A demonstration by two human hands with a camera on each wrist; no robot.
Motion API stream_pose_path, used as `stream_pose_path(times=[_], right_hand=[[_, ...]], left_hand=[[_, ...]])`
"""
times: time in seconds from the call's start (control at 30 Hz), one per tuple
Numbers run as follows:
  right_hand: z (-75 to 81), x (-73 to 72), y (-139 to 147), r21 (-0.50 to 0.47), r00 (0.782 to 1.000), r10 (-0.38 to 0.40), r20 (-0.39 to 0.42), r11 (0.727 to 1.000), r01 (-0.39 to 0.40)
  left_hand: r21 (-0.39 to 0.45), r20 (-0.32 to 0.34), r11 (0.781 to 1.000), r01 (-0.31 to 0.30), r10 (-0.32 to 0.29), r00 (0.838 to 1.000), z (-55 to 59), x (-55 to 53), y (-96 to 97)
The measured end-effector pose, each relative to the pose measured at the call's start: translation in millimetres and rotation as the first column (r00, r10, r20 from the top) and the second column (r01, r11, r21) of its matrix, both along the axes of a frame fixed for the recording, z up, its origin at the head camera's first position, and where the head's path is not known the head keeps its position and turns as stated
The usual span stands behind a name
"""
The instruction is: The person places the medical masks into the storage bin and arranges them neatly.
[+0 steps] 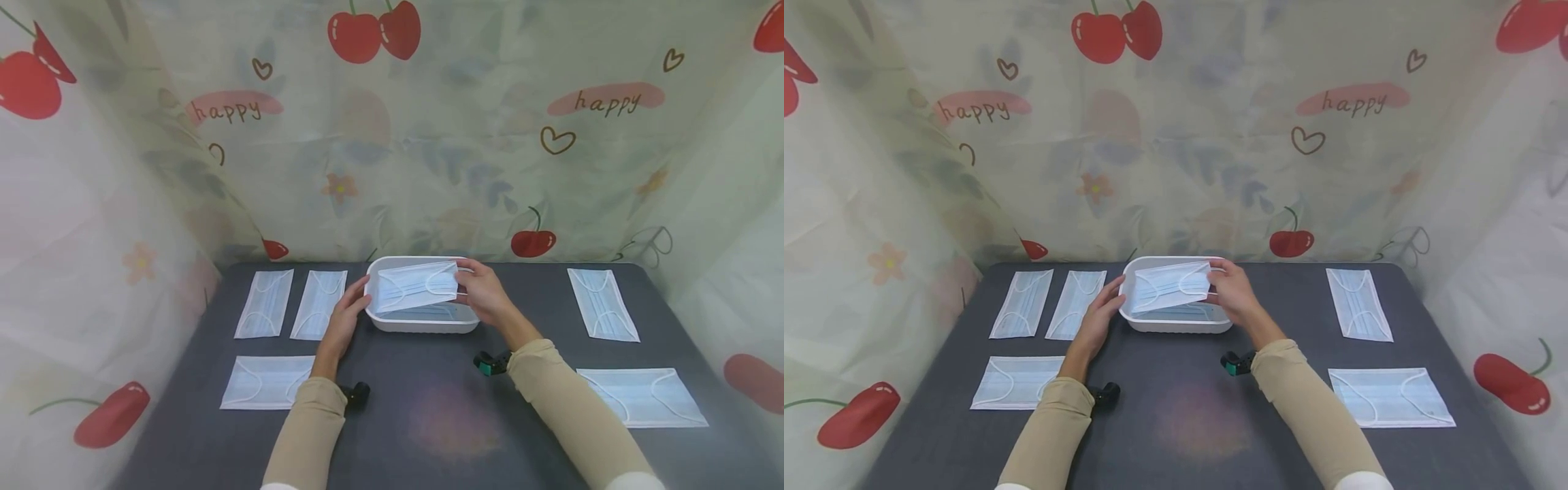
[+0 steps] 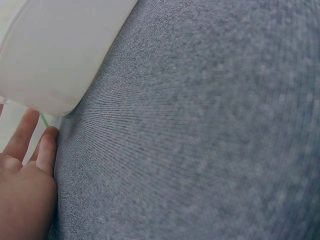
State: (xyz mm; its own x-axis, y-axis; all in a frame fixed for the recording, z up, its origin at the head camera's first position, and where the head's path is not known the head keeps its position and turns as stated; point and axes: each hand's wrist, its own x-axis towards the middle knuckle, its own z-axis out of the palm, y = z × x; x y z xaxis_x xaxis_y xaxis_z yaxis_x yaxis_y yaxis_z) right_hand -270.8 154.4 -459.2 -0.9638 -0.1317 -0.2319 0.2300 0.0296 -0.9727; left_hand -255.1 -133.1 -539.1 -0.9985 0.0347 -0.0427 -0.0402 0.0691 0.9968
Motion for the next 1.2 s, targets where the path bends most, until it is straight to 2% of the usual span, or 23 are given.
stream_pose_path(times=[0.33,0.63,0.97,1.2], right_hand=[[-10.4,-3.0,-12.8,-0.043,0.999,0.003,-0.038,0.999,-0.004],[-11.3,-2.2,-14.7,0.033,1.000,0.016,-0.011,0.999,-0.016],[-13.2,-3.5,-11.3,0.177,0.997,0.078,-0.024,0.981,-0.072],[-11.2,-2.9,-10.4,0.345,0.989,0.142,-0.044,0.931,-0.119]], left_hand=[[0.003,0.004,1.000,0.006,-0.006,1.000,-1.3,-0.6,-0.4],[-0.003,-0.003,1.000,0.013,-0.013,1.000,0.0,-0.1,-0.2],[0.013,0.006,1.000,0.014,-0.014,1.000,-0.8,-0.5,-0.6],[0.013,0.048,1.000,0.020,-0.021,0.999,2.1,-1.8,-0.4]])
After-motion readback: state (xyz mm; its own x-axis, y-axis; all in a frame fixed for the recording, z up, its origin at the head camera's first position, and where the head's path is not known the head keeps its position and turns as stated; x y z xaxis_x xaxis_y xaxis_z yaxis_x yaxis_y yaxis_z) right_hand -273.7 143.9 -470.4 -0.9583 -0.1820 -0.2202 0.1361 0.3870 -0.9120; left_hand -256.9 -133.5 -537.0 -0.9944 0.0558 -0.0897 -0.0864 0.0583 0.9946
